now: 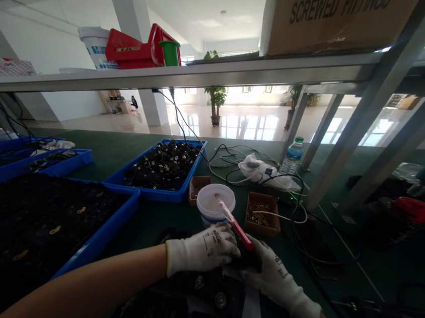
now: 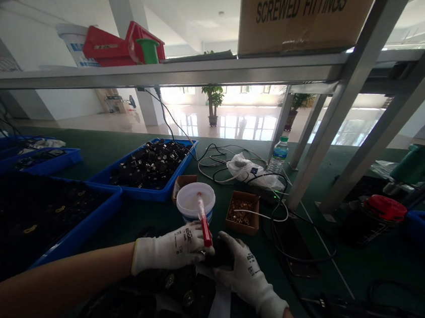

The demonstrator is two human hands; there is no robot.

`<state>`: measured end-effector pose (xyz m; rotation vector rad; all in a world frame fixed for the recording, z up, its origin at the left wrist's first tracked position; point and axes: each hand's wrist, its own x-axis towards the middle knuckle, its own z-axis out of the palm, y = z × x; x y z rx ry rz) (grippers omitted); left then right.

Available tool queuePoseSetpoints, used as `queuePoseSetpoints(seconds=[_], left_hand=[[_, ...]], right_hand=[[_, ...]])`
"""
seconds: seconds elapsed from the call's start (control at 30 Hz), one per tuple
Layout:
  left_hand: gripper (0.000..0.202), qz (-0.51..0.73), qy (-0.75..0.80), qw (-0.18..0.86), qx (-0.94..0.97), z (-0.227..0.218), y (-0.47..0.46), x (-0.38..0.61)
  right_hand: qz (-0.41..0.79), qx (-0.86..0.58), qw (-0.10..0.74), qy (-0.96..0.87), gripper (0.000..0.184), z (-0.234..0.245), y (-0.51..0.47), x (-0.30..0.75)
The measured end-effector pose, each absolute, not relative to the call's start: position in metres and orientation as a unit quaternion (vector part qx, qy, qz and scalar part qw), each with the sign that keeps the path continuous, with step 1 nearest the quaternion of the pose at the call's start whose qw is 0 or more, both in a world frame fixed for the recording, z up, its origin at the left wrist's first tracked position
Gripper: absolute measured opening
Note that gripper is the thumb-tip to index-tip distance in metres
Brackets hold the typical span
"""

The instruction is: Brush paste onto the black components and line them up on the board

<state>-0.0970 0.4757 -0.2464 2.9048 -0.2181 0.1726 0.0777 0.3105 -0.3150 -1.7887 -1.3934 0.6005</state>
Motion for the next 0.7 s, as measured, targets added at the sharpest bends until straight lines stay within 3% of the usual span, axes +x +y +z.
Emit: queuePoseSetpoints(seconds=[0.7], left_hand=[[0.022,0.072,-0.074,0.083,0.991,-0.2487,0.4674,-0.1005]], right_hand=[[0.241,-0.699,0.394,-0.546,0.085,-0.3207,0.3098,0.0802]])
